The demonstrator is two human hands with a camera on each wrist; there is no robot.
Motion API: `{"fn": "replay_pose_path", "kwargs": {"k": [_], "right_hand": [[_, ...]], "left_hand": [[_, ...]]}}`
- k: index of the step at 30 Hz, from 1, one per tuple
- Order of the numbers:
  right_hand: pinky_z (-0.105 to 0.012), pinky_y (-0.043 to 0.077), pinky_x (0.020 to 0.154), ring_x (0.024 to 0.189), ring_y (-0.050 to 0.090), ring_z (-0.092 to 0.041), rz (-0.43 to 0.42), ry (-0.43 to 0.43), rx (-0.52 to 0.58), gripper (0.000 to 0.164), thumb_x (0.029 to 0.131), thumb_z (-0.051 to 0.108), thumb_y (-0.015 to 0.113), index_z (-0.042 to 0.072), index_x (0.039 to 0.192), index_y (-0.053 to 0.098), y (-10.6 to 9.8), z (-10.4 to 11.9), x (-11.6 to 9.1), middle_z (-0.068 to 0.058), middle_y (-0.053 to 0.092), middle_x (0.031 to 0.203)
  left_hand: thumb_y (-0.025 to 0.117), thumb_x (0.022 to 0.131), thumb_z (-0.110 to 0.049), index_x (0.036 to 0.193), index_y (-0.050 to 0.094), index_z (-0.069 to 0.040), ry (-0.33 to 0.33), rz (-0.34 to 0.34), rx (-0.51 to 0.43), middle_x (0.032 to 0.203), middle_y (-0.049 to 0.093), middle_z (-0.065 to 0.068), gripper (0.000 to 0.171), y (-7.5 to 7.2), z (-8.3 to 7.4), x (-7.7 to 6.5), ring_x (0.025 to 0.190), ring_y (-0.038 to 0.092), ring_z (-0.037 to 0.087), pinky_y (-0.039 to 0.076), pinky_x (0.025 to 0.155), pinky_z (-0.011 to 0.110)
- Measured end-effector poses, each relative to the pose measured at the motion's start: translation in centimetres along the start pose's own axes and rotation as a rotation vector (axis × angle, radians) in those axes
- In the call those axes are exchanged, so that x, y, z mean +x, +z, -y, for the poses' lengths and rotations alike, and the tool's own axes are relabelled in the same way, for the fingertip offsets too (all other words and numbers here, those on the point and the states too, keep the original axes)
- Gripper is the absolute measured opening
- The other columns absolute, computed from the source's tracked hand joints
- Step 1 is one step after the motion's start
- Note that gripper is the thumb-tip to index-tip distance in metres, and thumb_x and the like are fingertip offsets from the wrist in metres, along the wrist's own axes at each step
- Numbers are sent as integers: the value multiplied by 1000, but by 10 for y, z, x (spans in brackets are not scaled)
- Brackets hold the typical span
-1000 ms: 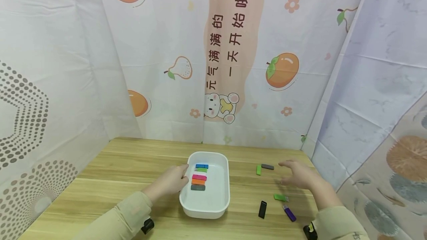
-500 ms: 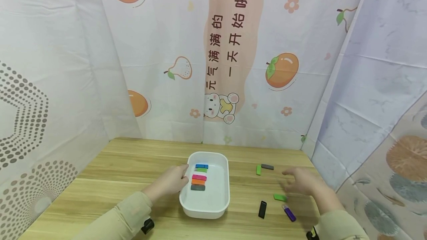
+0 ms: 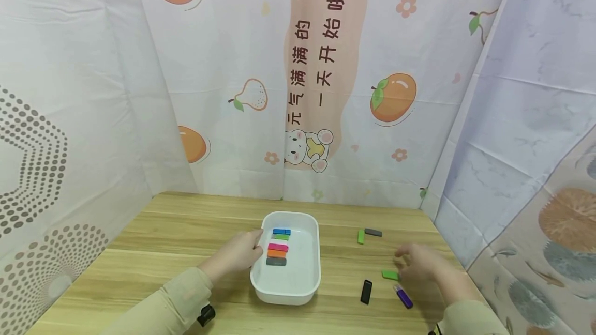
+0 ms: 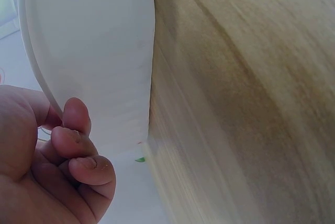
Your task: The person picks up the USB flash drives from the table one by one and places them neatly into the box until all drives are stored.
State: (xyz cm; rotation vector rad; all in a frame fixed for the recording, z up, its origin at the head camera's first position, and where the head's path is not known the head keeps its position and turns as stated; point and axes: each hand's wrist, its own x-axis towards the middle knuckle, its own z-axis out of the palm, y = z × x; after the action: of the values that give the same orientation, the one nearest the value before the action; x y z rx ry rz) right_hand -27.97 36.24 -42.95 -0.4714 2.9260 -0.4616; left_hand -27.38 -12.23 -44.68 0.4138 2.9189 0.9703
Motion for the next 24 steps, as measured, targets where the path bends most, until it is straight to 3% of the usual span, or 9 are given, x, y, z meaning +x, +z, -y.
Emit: {"fn": "replay_pose_path", "kwargs": {"k": [11, 15, 20, 24], "right_hand": [[-67, 50, 81, 100, 63, -42, 31, -70, 32, 33, 69, 14, 85, 15, 100, 73, 8, -6, -1, -4, 70, 102], [-62, 53, 78, 95, 63, -38, 47, -79, 62, 31, 70, 12, 85, 14, 98, 72, 10, -6, 1, -4, 68, 98], [-66, 50, 83, 101, 62, -44, 44, -45, 62, 32, 70, 13, 87, 16, 98, 72, 12, -4, 2, -7, 69, 103], [-65, 51, 84, 101, 63, -41, 45, -22, 64, 30, 70, 13, 87, 17, 96, 72, 13, -2, 2, -6, 69, 103]], "left_hand": [[64, 98, -17, 144, 51, 8, -3, 1, 19, 139, 58, 25, 54, 0, 0, 1, 92, 59, 24, 53, 82, 40], [64, 98, -18, 144, 51, 6, -12, 6, 23, 140, 58, 23, 54, 0, 0, 2, 93, 59, 24, 54, 85, 41], [64, 99, -18, 145, 51, 6, -7, 10, 13, 140, 58, 23, 53, 1, 2, 3, 94, 59, 23, 54, 86, 41], [64, 99, -18, 145, 50, 6, -10, 15, 1, 140, 58, 23, 54, 2, 3, 2, 95, 60, 23, 54, 94, 46]]}}
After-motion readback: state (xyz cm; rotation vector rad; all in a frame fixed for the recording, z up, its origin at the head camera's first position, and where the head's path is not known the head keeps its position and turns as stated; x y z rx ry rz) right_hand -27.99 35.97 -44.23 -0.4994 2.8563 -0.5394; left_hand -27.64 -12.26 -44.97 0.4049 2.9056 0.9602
